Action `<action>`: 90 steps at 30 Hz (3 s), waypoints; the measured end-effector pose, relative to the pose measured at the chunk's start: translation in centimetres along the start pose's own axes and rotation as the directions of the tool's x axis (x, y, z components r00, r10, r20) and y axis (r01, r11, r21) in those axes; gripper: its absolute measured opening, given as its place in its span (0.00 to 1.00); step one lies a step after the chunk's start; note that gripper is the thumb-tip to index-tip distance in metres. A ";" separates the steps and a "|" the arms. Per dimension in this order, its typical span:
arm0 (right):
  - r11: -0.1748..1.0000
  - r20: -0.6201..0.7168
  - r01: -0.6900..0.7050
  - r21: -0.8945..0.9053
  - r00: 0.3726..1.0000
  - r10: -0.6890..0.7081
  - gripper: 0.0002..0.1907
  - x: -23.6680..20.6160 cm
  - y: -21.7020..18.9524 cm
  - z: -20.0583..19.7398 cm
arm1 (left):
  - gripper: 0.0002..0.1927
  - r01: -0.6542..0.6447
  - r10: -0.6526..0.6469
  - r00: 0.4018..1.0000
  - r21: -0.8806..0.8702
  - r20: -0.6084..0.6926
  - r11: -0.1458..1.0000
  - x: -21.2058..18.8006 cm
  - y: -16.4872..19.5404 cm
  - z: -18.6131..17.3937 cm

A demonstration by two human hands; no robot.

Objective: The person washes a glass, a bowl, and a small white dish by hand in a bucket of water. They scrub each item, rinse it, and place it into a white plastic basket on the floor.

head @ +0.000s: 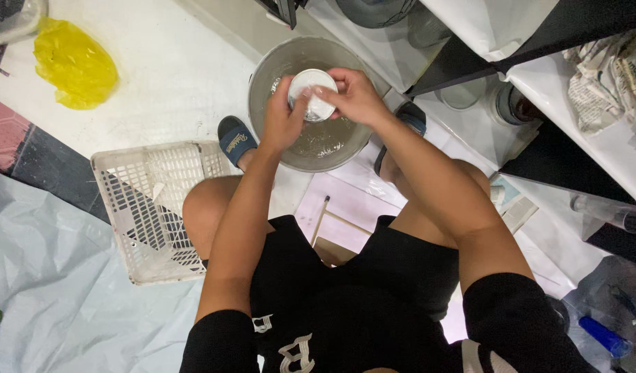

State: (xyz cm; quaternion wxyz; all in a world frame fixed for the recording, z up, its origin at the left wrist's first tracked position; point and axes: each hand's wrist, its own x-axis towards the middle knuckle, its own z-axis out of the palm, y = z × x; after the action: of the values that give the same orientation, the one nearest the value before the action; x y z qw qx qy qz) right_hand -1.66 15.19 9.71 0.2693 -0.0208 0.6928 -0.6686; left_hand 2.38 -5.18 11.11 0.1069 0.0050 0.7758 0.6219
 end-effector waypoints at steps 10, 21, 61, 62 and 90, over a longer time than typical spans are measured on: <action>0.941 0.080 0.313 -0.128 0.949 -0.305 0.21 0.4 -0.4 -0.8 | 0.34 -0.150 0.146 0.988 0.085 0.044 0.985 0.2 -1.4 0.0; 0.697 -0.084 0.186 -0.693 0.939 -0.334 0.22 -0.8 -0.3 0.3 | 0.28 0.010 -0.035 0.999 0.671 0.024 0.742 -0.8 -2.3 -0.9; 0.955 0.109 -0.293 -0.050 0.949 0.297 0.16 5.0 2.3 1.7 | 0.21 0.131 -0.050 0.987 0.579 -0.153 0.804 0.6 -3.2 -2.4; 0.960 0.093 -0.274 -0.065 0.956 0.279 0.15 4.3 1.8 1.5 | 0.21 0.122 -0.045 0.988 0.558 -0.151 0.821 0.6 -2.9 -2.2; 0.973 0.289 0.232 -0.004 0.932 -0.221 0.19 1.9 -0.4 -1.5 | 0.24 -0.094 0.130 0.982 -0.240 0.138 0.966 0.7 -2.8 0.0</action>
State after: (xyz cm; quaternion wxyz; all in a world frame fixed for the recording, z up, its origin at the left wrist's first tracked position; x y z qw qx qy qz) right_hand -4.07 15.80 9.36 0.2876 -0.2022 0.6520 -0.6718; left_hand 2.04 -5.73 8.26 0.1304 0.0838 0.6858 0.7111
